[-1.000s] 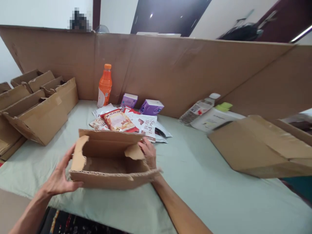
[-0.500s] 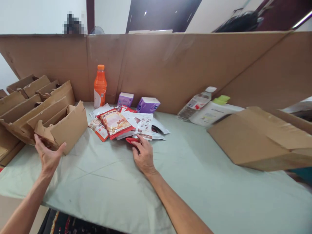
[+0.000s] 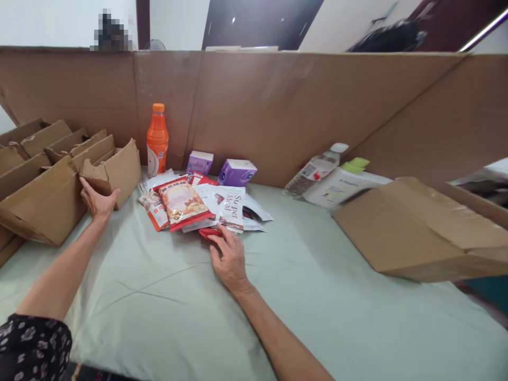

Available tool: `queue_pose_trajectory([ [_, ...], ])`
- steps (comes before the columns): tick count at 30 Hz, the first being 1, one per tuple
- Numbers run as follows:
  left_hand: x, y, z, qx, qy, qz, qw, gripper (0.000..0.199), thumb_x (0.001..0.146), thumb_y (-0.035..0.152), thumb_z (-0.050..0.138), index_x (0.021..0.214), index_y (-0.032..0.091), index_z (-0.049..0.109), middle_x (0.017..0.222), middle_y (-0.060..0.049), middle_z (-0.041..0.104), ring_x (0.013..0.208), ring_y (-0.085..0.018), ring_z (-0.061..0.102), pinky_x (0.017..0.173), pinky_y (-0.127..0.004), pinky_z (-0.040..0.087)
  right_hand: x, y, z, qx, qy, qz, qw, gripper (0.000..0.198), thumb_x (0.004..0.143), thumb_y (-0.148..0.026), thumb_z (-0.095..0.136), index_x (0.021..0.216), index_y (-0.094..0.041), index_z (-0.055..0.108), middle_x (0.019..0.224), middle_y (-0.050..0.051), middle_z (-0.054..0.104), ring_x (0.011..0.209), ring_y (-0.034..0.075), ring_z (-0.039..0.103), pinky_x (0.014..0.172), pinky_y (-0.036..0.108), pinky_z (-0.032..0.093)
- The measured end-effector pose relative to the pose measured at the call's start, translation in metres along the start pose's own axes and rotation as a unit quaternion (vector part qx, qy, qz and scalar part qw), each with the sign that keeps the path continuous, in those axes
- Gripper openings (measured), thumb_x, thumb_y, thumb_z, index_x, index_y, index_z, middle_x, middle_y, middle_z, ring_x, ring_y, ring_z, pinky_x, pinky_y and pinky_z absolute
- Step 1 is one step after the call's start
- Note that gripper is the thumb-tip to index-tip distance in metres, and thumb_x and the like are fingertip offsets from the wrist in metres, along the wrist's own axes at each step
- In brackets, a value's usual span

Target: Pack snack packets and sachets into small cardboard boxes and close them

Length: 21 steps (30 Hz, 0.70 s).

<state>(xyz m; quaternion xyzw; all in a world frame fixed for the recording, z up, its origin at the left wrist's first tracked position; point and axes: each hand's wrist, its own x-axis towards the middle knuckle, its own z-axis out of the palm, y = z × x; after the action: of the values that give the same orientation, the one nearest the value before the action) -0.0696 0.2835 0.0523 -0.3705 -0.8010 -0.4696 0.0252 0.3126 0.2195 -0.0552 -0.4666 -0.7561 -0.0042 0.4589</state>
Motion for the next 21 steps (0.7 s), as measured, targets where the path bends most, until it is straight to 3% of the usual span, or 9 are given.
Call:
queue_pose_trajectory([
  [5,0.021,0.016,0.03,-0.003,0.018,-0.033,0.999,0.125,0.073,0.031,0.088,0.166,0.008,0.007,0.156,-0.03,0.036,0.15,-0.045,0.036,0.123,-0.061,0.034,0.0,-0.002,-0.001,0.0,0.007,-0.008,1.0,0.028,0.092,-0.016,0.054,0.11,-0.023,0.074,0.139,0.014,0.065,0.127,0.033,0.06,0.109,0.058,0.048],
  [8,0.03,0.022,0.042,-0.005,0.025,-0.042,0.999,0.124,0.074,0.033,0.087,0.166,0.009,0.007,0.157,-0.029,0.033,0.152,-0.045,0.034,0.125,-0.062,0.031,0.0,-0.002,-0.001,0.005,0.005,-0.009,1.0,0.027,0.093,-0.015,0.054,0.11,-0.022,0.074,0.139,0.015,0.065,0.127,0.033,0.06,0.108,0.057,0.048],
  [12,0.032,0.02,0.046,-0.026,0.007,-0.048,0.999,0.126,0.074,0.032,0.084,0.166,0.007,0.003,0.164,-0.031,0.024,0.156,-0.044,0.029,0.129,-0.06,0.025,0.001,-0.003,-0.002,0.004,0.009,-0.013,1.0,0.027,0.093,-0.015,0.054,0.11,-0.022,0.074,0.138,0.015,0.066,0.126,0.032,0.061,0.106,0.056,0.049],
  [15,0.018,0.007,0.042,-0.053,-0.032,-0.04,0.997,0.116,0.083,0.041,0.076,0.166,0.008,0.002,0.171,-0.027,0.017,0.161,-0.043,0.016,0.129,-0.059,0.021,0.003,-0.004,-0.003,-0.002,0.008,-0.013,1.0,0.027,0.093,-0.015,0.054,0.11,-0.023,0.074,0.139,0.014,0.065,0.126,0.032,0.061,0.106,0.055,0.05],
  [17,0.001,-0.006,0.038,-0.067,-0.068,-0.023,0.995,0.104,0.087,0.044,0.073,0.165,0.009,0.014,0.17,-0.024,0.023,0.161,-0.042,0.016,0.128,-0.058,0.022,0.004,-0.004,-0.003,-0.004,0.007,-0.012,1.0,0.028,0.092,-0.014,0.054,0.11,-0.023,0.074,0.139,0.014,0.065,0.127,0.032,0.06,0.107,0.054,0.049],
  [21,-0.034,-0.019,0.042,-0.085,-0.16,0.036,0.983,0.06,0.096,0.04,0.072,0.147,0.018,0.052,0.154,-0.017,0.052,0.141,-0.036,0.053,0.116,-0.059,0.045,0.004,-0.005,-0.003,-0.003,0.005,-0.011,1.0,0.028,0.092,-0.014,0.055,0.111,-0.021,0.074,0.141,0.015,0.065,0.128,0.032,0.06,0.107,0.053,0.048],
])
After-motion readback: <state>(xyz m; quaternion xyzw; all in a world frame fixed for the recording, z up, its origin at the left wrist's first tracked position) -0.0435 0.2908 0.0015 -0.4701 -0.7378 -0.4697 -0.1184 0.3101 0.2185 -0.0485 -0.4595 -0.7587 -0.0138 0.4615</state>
